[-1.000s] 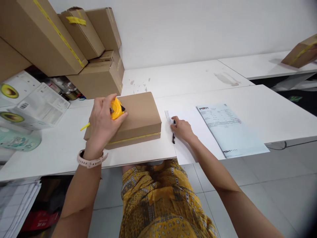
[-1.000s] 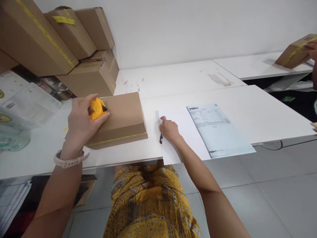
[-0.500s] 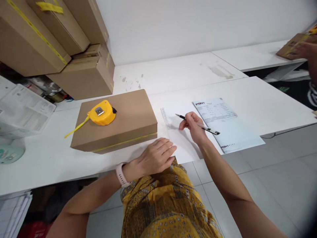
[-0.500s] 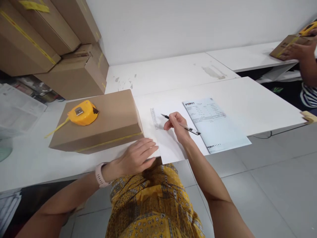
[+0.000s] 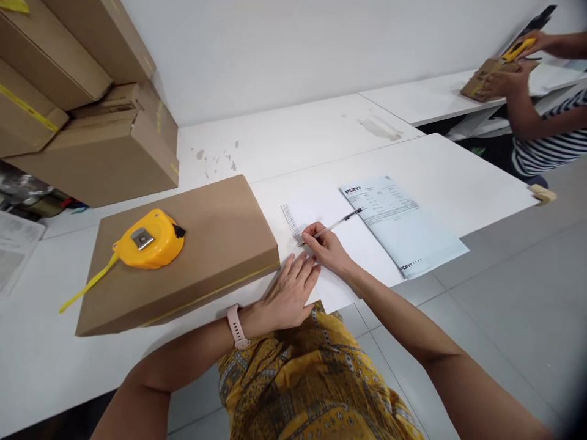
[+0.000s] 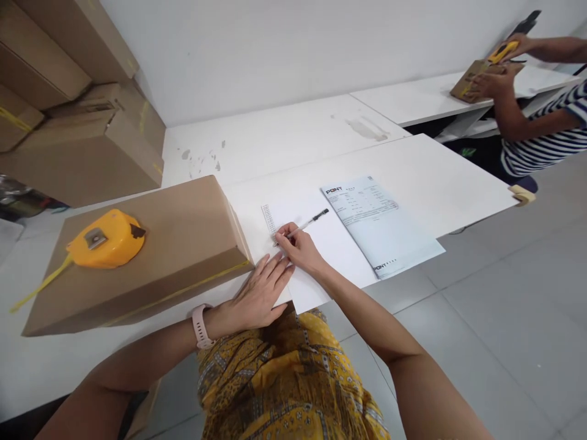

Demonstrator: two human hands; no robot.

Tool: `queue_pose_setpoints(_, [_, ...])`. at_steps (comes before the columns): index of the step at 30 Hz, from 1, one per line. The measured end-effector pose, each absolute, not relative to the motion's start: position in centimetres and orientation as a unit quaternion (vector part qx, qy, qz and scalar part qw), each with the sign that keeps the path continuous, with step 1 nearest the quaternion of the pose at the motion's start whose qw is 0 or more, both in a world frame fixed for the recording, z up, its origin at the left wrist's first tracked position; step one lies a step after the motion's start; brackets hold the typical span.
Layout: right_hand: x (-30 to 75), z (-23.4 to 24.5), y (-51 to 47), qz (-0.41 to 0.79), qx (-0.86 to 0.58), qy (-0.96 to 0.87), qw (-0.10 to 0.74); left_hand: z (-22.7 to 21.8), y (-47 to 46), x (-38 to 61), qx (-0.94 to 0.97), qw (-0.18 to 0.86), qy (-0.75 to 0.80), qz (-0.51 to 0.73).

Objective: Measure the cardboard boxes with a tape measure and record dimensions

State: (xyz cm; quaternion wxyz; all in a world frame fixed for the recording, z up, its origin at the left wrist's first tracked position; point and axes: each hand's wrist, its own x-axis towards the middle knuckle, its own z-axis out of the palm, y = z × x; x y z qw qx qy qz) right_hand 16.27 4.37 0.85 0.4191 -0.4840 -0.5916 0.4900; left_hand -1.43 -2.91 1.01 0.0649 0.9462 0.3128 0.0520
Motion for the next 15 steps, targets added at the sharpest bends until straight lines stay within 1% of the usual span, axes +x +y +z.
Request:
queue_pose_setpoints(6, [16.65,0.71,4.59,0.504,-0.487,-0.551,0.452,1.32,-2.98,-1.46,0.942,0.072,0.322,0.064])
queue_pose_setpoints(12, [16.72,0.31,4.03,0.447,-0.512,-0.599,0.424,1.68,-3.07,-1.38,0.944,0.053,0.323,0.039])
queue_pose_setpoints(15, [16.69,0.31,3.91,0.437,-0.512,-0.618,0.406,1.85,-3.1,-1.29,0.943,0.042,0.327,0.032])
